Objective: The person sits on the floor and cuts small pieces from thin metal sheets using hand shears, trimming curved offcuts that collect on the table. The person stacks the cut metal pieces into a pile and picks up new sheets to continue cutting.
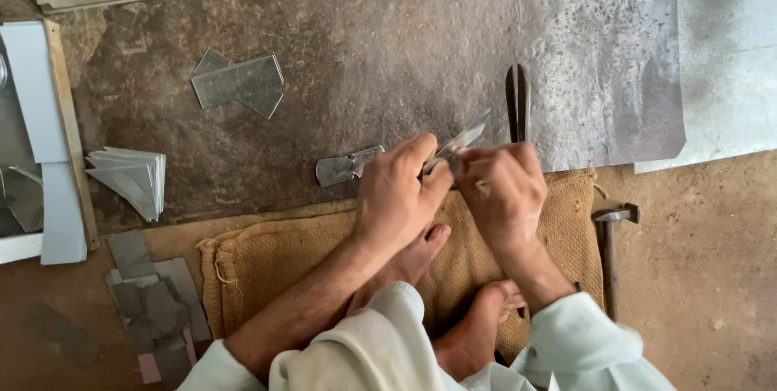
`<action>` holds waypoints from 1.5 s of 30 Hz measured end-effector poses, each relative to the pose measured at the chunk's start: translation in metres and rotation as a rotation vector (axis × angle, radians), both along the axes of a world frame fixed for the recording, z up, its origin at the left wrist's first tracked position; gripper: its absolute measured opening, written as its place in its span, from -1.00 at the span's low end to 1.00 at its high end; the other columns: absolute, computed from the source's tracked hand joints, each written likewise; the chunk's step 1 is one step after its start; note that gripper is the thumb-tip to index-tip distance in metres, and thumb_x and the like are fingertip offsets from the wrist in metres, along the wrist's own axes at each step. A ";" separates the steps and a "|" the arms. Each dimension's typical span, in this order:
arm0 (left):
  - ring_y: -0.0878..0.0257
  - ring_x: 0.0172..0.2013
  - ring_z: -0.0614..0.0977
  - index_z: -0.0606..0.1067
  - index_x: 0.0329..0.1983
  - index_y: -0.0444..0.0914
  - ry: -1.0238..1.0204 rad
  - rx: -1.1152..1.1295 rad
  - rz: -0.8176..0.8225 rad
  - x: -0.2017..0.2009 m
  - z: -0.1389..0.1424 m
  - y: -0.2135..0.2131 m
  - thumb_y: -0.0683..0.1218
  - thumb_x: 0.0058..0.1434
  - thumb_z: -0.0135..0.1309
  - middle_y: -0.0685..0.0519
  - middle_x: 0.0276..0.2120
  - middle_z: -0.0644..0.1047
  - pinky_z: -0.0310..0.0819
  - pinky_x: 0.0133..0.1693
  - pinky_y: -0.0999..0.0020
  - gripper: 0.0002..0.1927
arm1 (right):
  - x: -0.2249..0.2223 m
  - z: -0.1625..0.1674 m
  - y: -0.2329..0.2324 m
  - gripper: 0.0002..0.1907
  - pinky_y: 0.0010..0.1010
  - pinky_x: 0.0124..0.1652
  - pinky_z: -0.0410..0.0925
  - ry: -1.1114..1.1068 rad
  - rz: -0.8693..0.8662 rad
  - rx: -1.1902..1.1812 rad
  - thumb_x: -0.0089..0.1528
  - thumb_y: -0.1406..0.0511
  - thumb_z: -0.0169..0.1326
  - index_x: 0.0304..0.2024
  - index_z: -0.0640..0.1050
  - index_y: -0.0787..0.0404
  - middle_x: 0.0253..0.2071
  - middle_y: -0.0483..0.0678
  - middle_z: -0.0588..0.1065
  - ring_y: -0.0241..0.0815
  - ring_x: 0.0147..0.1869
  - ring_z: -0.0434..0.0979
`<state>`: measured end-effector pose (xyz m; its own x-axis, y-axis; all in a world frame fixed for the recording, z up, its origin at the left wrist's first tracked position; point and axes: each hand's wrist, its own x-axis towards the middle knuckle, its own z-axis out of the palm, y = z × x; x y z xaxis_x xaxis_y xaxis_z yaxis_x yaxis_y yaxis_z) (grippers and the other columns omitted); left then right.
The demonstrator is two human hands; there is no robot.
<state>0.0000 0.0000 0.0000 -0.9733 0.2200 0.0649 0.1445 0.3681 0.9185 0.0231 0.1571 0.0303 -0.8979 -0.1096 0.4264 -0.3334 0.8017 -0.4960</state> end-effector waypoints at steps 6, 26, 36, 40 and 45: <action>0.16 -0.41 0.57 0.43 -0.32 -0.30 0.196 -0.096 -0.009 -0.007 -0.010 -0.013 -0.18 0.26 0.13 -0.02 -0.41 0.53 0.47 -0.36 0.17 -0.88 | -0.018 -0.028 0.003 -0.71 -0.51 -0.25 0.42 -0.513 -0.143 -0.746 0.13 0.51 0.26 -0.39 0.39 0.15 -0.26 -0.07 0.61 -0.32 -0.23 0.54; 0.42 -0.42 0.42 0.46 -0.31 -0.21 -0.389 0.697 0.331 -0.044 -0.068 -0.005 0.03 0.35 0.17 0.13 -0.37 0.53 0.26 -0.48 0.47 -0.75 | -0.104 -0.017 -0.007 -0.69 -0.36 -0.04 0.52 -0.900 -0.267 -1.026 0.27 0.37 0.07 0.08 0.53 0.27 0.02 -0.02 0.60 -0.22 0.07 0.66; 0.18 0.21 0.57 0.34 0.37 -0.02 -0.563 1.120 -0.346 -0.033 -0.046 -0.028 -0.06 0.29 0.25 -0.05 0.18 0.54 0.57 0.23 0.23 -0.40 | -0.016 -0.034 0.041 -0.78 -0.28 -0.15 0.53 -1.076 -0.014 -1.201 0.31 0.42 0.08 -0.01 0.55 0.41 -0.21 0.03 0.59 -0.16 -0.18 0.60; 0.11 0.22 0.61 0.44 0.34 -0.26 -0.520 0.924 -0.382 -0.034 -0.045 -0.035 -0.26 0.36 0.20 -0.14 0.19 0.58 0.59 0.29 0.16 -0.52 | 0.003 -0.019 0.025 -0.73 -0.34 -0.04 0.53 -1.064 -0.176 -0.977 0.25 0.42 0.11 0.00 0.53 0.36 -0.15 -0.01 0.61 -0.23 -0.05 0.62; 0.15 0.19 0.62 0.47 0.28 -0.30 -0.531 0.920 -0.316 -0.028 -0.053 -0.018 -0.27 0.37 0.16 -0.10 0.16 0.58 0.59 0.25 0.20 -0.60 | 0.012 -0.006 0.009 -0.52 -0.40 0.08 0.49 -0.876 -0.142 -0.714 0.08 0.42 0.30 0.05 0.49 0.33 0.00 -0.05 0.58 -0.26 0.15 0.59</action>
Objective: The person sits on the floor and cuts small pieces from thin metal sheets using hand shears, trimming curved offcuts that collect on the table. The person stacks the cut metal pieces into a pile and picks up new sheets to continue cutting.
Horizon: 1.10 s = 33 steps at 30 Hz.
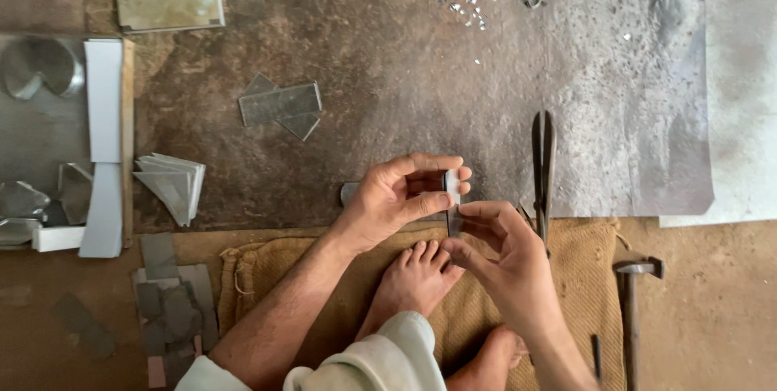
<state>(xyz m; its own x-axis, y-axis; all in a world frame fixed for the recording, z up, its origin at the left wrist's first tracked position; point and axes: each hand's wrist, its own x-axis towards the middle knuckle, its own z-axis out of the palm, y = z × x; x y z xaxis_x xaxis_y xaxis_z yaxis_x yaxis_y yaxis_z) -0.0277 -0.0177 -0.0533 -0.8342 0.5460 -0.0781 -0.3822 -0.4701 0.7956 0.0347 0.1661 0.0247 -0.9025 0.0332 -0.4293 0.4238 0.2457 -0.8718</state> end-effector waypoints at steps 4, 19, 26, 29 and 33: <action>0.18 0.24 0.59 0.43 0.25 -0.31 0.064 0.042 -0.009 0.010 -0.005 0.015 -0.26 0.42 0.15 -0.07 0.20 0.55 0.58 0.31 0.21 -0.65 | 0.012 0.001 0.010 -0.54 -0.41 -0.04 0.57 -0.074 -0.079 0.254 0.06 0.42 0.34 0.02 0.58 0.25 0.00 -0.06 0.65 -0.27 0.13 0.66; 0.30 0.11 0.66 0.46 0.33 -0.20 0.059 -0.066 -0.075 0.028 -0.005 0.049 -0.16 0.35 0.21 -0.01 0.17 0.58 0.66 0.18 0.32 -0.53 | 0.060 -0.015 0.058 -0.70 -0.31 -0.06 0.59 -0.210 -0.256 -0.231 0.23 0.47 0.14 0.03 0.53 0.38 -0.06 0.05 0.62 -0.22 0.00 0.66; 0.28 0.07 0.68 0.46 0.36 -0.24 0.005 -0.124 -0.076 0.043 -0.014 0.045 -0.17 0.36 0.22 -0.06 0.09 0.64 0.65 0.17 0.32 -0.50 | 0.066 -0.027 0.054 -0.68 -0.31 -0.09 0.60 -0.244 -0.239 -0.197 0.21 0.45 0.16 0.04 0.53 0.36 -0.05 0.04 0.63 -0.25 -0.02 0.66; 0.26 0.13 0.65 0.43 0.36 -0.27 0.013 -0.087 -0.060 0.044 -0.016 0.046 -0.20 0.37 0.19 -0.05 0.17 0.59 0.63 0.20 0.31 -0.51 | 0.067 -0.030 0.054 -0.67 -0.30 -0.10 0.62 -0.259 -0.232 -0.163 0.21 0.45 0.18 0.04 0.54 0.37 -0.05 0.08 0.64 -0.24 -0.03 0.67; 0.22 0.17 0.63 0.39 0.37 -0.32 -0.086 -0.020 -0.080 0.048 -0.021 0.048 -0.25 0.40 0.13 -0.08 0.21 0.55 0.61 0.23 0.28 -0.52 | 0.070 -0.033 0.055 -0.65 -0.32 -0.09 0.61 -0.221 -0.234 -0.157 0.20 0.46 0.18 0.06 0.55 0.39 -0.04 0.06 0.64 -0.22 -0.02 0.67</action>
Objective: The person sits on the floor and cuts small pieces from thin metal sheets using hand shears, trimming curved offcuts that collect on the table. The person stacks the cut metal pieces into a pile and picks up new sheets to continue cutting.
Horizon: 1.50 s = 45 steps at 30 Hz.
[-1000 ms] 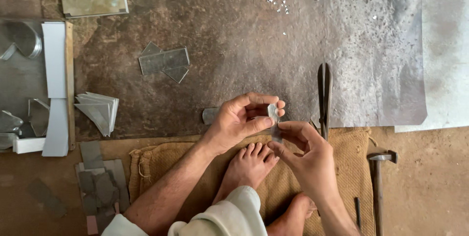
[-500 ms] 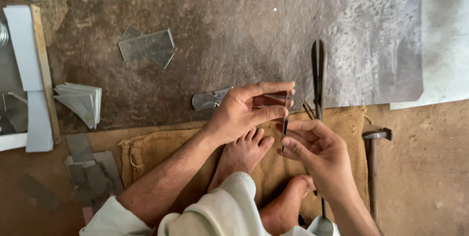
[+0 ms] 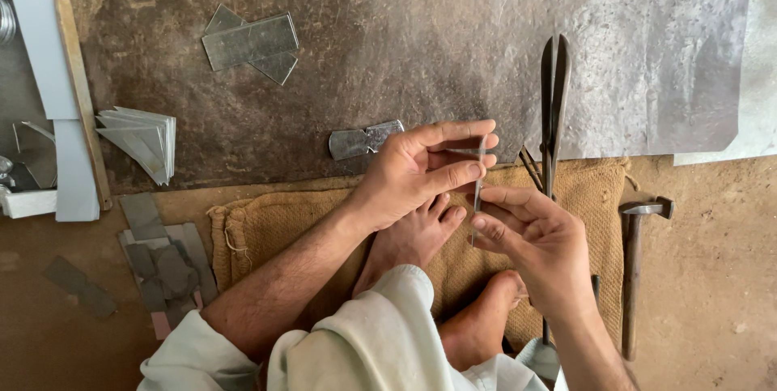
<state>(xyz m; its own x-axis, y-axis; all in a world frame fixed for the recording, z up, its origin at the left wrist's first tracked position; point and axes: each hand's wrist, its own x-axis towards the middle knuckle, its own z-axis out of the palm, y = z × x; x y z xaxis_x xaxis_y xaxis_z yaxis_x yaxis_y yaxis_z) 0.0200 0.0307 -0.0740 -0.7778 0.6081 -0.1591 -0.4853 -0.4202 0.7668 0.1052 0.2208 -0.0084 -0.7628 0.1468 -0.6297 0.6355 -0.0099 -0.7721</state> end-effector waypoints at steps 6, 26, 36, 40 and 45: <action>0.18 0.24 0.58 0.36 0.33 -0.32 0.025 0.072 -0.037 0.004 0.003 0.003 -0.26 0.41 0.10 -0.07 0.23 0.50 0.57 0.30 0.22 -0.56 | 0.002 0.008 -0.001 -0.64 -0.36 -0.06 0.52 0.161 0.161 0.275 0.12 0.45 0.27 -0.01 0.60 0.31 0.00 -0.02 0.63 -0.27 0.08 0.66; 0.19 -0.24 0.75 0.45 0.05 -0.28 0.150 -0.308 0.140 -0.163 -0.028 0.089 -0.33 0.29 0.03 -0.20 0.12 0.49 0.76 -0.28 0.40 -0.72 | 0.089 -0.008 0.052 -0.43 -0.25 -0.06 0.44 -0.207 0.133 0.718 0.25 0.30 0.23 0.27 0.37 0.29 -0.04 0.16 0.52 -0.03 -0.02 0.57; 0.19 -0.15 0.72 0.45 0.07 -0.29 -0.003 -0.267 -0.051 -0.081 -0.079 0.135 -0.30 0.30 0.04 -0.15 0.09 0.55 0.79 -0.25 0.45 -0.73 | 0.077 -0.022 0.064 -0.51 -0.08 0.02 0.35 0.054 0.325 0.907 0.30 0.13 0.07 0.18 0.47 0.30 0.05 0.23 0.46 0.16 0.12 0.49; 0.18 -0.10 0.70 0.46 0.06 -0.31 0.041 -0.241 -0.031 -0.077 -0.081 0.137 -0.31 0.32 0.04 -0.09 0.04 0.56 0.77 -0.25 0.43 -0.75 | 0.070 -0.030 0.064 -0.61 -0.13 0.10 0.39 -0.089 0.285 0.833 0.34 0.13 -0.02 0.11 0.56 0.17 0.06 0.10 0.53 0.04 0.15 0.56; 0.16 -0.06 0.72 0.45 0.02 -0.31 0.107 -0.300 -0.054 -0.078 -0.076 0.140 -0.29 0.32 0.03 -0.01 0.03 0.56 0.71 -0.24 0.43 -0.79 | 0.068 -0.030 0.069 -0.62 -0.19 0.05 0.44 -0.165 0.243 0.766 0.37 0.14 -0.08 0.14 0.54 0.14 0.07 0.05 0.54 -0.04 0.11 0.61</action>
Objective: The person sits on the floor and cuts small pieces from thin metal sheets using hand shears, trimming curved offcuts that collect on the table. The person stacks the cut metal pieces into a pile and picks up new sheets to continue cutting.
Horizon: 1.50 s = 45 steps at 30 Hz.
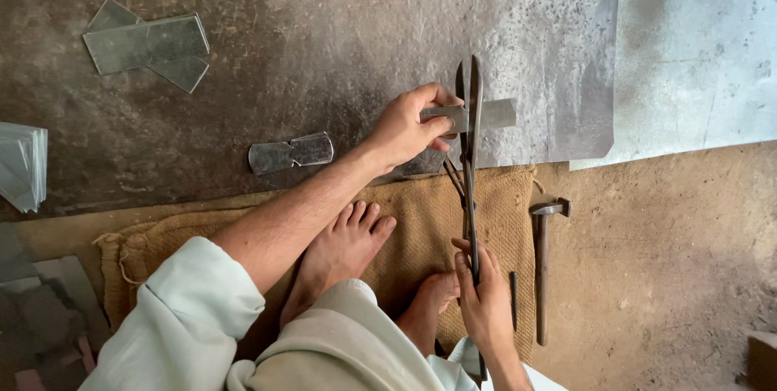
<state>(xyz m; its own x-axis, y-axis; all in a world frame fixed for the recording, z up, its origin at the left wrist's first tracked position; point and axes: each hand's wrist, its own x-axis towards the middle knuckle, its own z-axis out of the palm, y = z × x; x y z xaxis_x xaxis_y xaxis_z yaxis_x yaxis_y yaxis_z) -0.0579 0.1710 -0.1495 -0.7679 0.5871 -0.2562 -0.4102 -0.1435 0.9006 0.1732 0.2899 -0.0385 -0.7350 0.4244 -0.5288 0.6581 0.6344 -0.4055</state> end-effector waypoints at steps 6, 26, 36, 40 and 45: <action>0.18 -0.08 0.73 0.46 0.04 -0.30 0.087 -0.073 -0.007 0.001 0.004 0.003 -0.27 0.34 0.03 -0.05 0.00 0.56 0.71 -0.26 0.44 -0.78 | 0.000 -0.006 0.006 -0.65 -0.20 0.00 0.46 0.016 0.003 0.023 0.36 0.17 -0.06 0.09 0.57 0.16 0.03 0.04 0.55 -0.05 0.02 0.63; 0.25 -0.19 0.77 0.51 -0.10 -0.21 0.290 -0.181 0.130 0.006 -0.007 0.033 -0.27 0.30 0.12 0.09 -0.16 0.69 0.72 -0.25 0.40 -0.85 | 0.010 -0.051 0.051 -0.72 -0.16 -0.10 0.34 0.199 0.171 0.000 0.38 0.26 -0.01 -0.18 0.55 0.41 -0.17 0.12 0.44 0.09 -0.11 0.48; 0.17 -0.08 0.67 0.50 0.00 -0.22 -0.231 0.239 0.068 0.022 0.006 -0.003 -0.32 0.34 0.10 -0.01 -0.03 0.60 0.71 -0.11 0.26 -0.77 | 0.017 0.008 0.005 -0.55 -0.29 0.00 0.40 0.106 -0.039 -0.204 0.39 0.07 -0.08 0.01 0.65 0.23 0.00 -0.01 0.44 -0.12 0.01 0.52; 0.19 -0.08 0.68 0.47 0.05 -0.24 -0.441 0.275 0.218 0.043 0.008 0.002 -0.35 0.31 0.06 -0.05 0.02 0.57 0.76 -0.09 0.29 -0.72 | 0.017 0.034 -0.005 -0.48 -0.28 0.16 0.45 0.007 -0.171 -0.408 0.40 0.02 -0.18 0.07 0.60 0.22 0.16 -0.01 0.38 -0.15 0.22 0.52; 0.23 -0.05 0.67 0.48 0.05 -0.23 -0.489 0.204 0.301 0.048 0.011 0.014 -0.34 0.29 0.04 -0.03 0.04 0.56 0.76 -0.09 0.34 -0.70 | 0.014 0.024 0.003 -0.47 -0.34 0.16 0.45 0.005 -0.195 -0.451 0.39 0.02 -0.18 0.05 0.59 0.27 0.16 -0.04 0.38 -0.20 0.23 0.50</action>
<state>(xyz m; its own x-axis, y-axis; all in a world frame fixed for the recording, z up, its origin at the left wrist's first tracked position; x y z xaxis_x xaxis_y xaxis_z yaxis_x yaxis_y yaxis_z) -0.0095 0.1852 -0.1384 -0.7292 0.4373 -0.5264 -0.6843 -0.4674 0.5597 0.1871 0.2929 -0.0141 -0.6676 0.2844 -0.6880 0.7445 0.2600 -0.6149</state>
